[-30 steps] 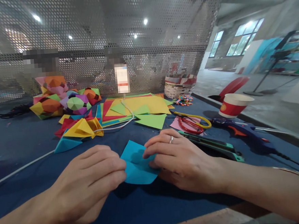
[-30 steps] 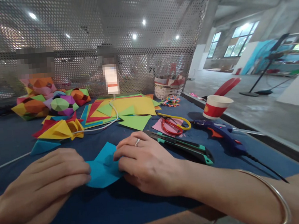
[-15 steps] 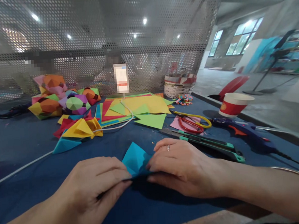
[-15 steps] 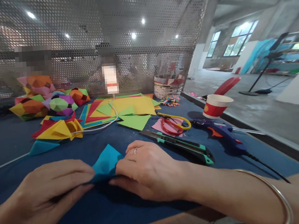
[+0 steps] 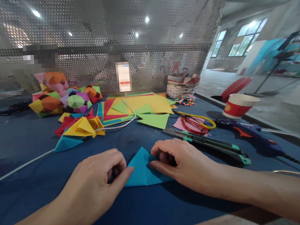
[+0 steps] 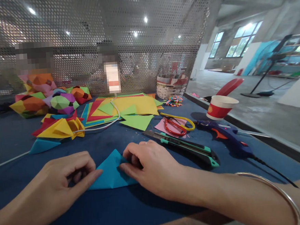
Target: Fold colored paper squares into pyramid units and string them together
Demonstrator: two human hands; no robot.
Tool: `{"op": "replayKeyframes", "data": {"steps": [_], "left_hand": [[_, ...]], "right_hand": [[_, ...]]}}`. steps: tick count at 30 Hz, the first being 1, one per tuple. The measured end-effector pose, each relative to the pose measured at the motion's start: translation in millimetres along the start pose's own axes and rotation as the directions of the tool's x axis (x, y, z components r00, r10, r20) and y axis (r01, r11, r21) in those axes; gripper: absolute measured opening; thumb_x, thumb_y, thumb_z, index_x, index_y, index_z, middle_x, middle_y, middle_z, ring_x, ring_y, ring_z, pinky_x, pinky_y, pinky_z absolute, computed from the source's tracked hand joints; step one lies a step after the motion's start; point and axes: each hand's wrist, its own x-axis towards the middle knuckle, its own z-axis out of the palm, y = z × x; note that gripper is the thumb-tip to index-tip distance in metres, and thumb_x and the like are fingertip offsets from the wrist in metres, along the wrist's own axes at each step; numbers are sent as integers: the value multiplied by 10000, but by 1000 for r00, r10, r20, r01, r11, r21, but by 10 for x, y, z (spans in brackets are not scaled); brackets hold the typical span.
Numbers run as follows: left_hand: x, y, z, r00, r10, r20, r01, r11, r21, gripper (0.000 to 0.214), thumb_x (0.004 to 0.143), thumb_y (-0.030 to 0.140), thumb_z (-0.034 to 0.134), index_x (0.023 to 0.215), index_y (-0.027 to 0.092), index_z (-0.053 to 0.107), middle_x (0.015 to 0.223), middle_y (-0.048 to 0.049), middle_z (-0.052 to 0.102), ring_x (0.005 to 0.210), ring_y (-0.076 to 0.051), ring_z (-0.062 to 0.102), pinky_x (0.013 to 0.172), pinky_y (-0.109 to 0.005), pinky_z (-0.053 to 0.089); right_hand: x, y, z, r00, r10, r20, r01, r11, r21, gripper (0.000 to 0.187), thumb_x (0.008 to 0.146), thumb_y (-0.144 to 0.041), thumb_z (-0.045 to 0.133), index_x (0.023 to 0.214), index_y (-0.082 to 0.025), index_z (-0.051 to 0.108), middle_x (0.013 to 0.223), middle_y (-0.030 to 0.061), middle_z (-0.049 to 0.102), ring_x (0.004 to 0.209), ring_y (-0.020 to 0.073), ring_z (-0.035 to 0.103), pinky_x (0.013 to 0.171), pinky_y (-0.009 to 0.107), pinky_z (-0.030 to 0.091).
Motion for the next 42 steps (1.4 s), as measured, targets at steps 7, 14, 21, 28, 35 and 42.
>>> {"op": "replayKeyframes", "data": {"steps": [7, 14, 21, 28, 35, 42], "left_hand": [[-17, 26, 5, 1000, -20, 23, 18, 996, 91, 314, 925, 309, 584, 623, 225, 556, 558, 66, 559, 453, -97, 494, 447, -207, 337], [-38, 18, 17, 1000, 10, 2, -10, 994, 105, 284, 907, 281, 600, 630, 233, 557, 553, 70, 578, 421, -95, 493, 412, -202, 331], [-61, -48, 2, 984, 173, -53, -164, 977, 136, 126, 1025, 269, 589, 937, 257, 678, 862, 22, 720, 710, -152, 720, 602, -234, 531], [-187, -109, 111, 865, 498, 68, -497, 867, -19, 411, 986, 33, 480, 1247, 265, 698, 1143, 8, 825, 994, -139, 783, 921, -197, 594], [-222, -108, 137, 907, 402, 125, -388, 914, -119, 354, 944, 140, 606, 1215, 318, 748, 1159, 33, 854, 964, -175, 821, 838, -202, 643], [-113, -1, 60, 884, 449, 130, -445, 894, -58, 316, 1003, 73, 505, 1072, 270, 744, 1024, 44, 859, 872, -129, 825, 771, -150, 624]], "right_hand": [[-29, -34, 2, 999, -31, -20, 30, 996, -79, 259, 932, -185, 808, 1160, -193, 685, 711, -72, 579, 647, 142, 513, 667, 289, 339], [-32, -49, 4, 999, -53, -12, 51, 991, -123, 228, 925, -181, 814, 1117, -204, 692, 720, -60, 595, 683, 155, 523, 676, 289, 335], [-31, -46, -3, 999, -34, 1, 34, 993, -116, 218, 943, -207, 799, 1138, -200, 701, 756, -36, 631, 706, 167, 531, 670, 288, 342], [-26, -49, -6, 999, -48, 6, 48, 991, -122, 177, 947, -196, 792, 1098, -196, 700, 727, -48, 595, 693, 162, 516, 671, 289, 329], [-25, -50, -15, 998, -54, 16, 56, 991, -120, 180, 959, -201, 778, 1116, -195, 690, 731, -49, 582, 705, 167, 511, 675, 294, 318], [-72, -99, -2, 999, -42, 34, 45, 996, -79, 314, 966, -354, 792, 1211, -195, 677, 882, -3, 640, 815, 206, 563, 808, 362, 385]]}}
